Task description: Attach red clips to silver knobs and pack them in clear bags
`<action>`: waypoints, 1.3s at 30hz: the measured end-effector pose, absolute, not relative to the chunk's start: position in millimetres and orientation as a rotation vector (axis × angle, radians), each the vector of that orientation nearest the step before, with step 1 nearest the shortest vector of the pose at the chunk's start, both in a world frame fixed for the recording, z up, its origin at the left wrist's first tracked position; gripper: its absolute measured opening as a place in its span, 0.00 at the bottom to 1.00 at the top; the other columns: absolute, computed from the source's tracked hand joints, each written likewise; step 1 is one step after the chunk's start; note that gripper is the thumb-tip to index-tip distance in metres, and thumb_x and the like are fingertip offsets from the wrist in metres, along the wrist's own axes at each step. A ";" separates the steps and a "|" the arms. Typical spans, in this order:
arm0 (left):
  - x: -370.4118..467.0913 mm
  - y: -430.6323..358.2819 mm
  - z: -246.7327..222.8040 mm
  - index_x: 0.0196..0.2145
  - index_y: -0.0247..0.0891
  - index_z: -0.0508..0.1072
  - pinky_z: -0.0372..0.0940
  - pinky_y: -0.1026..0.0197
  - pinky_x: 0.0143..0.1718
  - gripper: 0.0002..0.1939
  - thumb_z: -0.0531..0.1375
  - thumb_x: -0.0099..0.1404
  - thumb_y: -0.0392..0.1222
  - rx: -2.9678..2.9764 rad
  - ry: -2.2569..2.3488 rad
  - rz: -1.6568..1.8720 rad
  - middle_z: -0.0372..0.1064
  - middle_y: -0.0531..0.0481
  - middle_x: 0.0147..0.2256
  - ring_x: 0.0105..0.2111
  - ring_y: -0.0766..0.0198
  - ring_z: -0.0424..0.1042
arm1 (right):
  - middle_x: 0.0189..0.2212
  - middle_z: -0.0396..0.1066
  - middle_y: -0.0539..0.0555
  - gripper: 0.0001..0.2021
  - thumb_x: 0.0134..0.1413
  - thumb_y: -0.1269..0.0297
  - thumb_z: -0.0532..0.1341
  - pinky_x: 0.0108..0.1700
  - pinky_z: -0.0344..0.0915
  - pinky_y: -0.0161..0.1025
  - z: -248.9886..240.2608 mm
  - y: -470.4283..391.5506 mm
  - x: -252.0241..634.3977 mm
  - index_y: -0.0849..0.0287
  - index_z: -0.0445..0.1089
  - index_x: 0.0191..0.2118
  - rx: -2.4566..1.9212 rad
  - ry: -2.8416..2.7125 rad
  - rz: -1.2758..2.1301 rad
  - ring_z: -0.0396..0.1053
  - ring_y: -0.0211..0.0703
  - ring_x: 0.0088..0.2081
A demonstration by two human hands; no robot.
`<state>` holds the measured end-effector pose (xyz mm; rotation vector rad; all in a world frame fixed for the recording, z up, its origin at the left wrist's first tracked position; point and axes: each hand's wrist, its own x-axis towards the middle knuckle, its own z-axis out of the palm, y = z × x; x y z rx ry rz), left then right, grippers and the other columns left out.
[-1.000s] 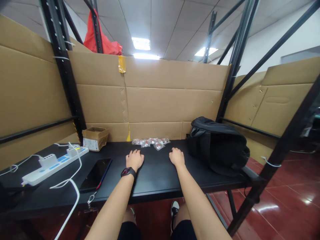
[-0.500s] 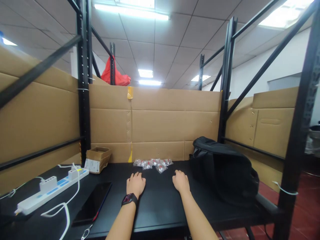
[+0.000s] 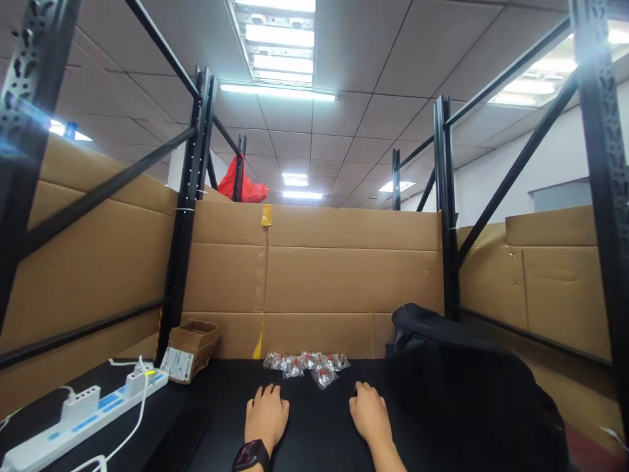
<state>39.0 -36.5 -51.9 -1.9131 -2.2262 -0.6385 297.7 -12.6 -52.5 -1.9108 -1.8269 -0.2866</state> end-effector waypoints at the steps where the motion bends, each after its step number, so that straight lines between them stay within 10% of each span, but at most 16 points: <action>1: 39.2 -36.0 -52.7 0.56 0.39 0.72 0.56 0.46 0.58 0.25 0.49 0.65 0.42 -1.911 -2.221 -0.656 0.65 0.42 0.60 0.62 0.47 0.59 | 0.47 0.74 0.61 0.18 0.56 0.70 0.51 0.50 0.63 0.46 -52.8 -12.1 298.1 0.52 0.74 0.47 -1.912 -1.834 -0.284 0.70 0.55 0.51; 39: 45.4 9.1 -41.6 0.46 0.36 0.72 0.56 0.50 0.52 0.16 0.54 0.61 0.34 -2.076 -1.678 -0.770 0.69 0.39 0.46 0.49 0.50 0.65 | 0.47 0.69 0.57 0.14 0.53 0.70 0.56 0.50 0.54 0.44 -33.6 44.4 284.9 0.55 0.71 0.45 -1.586 -1.778 -0.202 0.64 0.50 0.51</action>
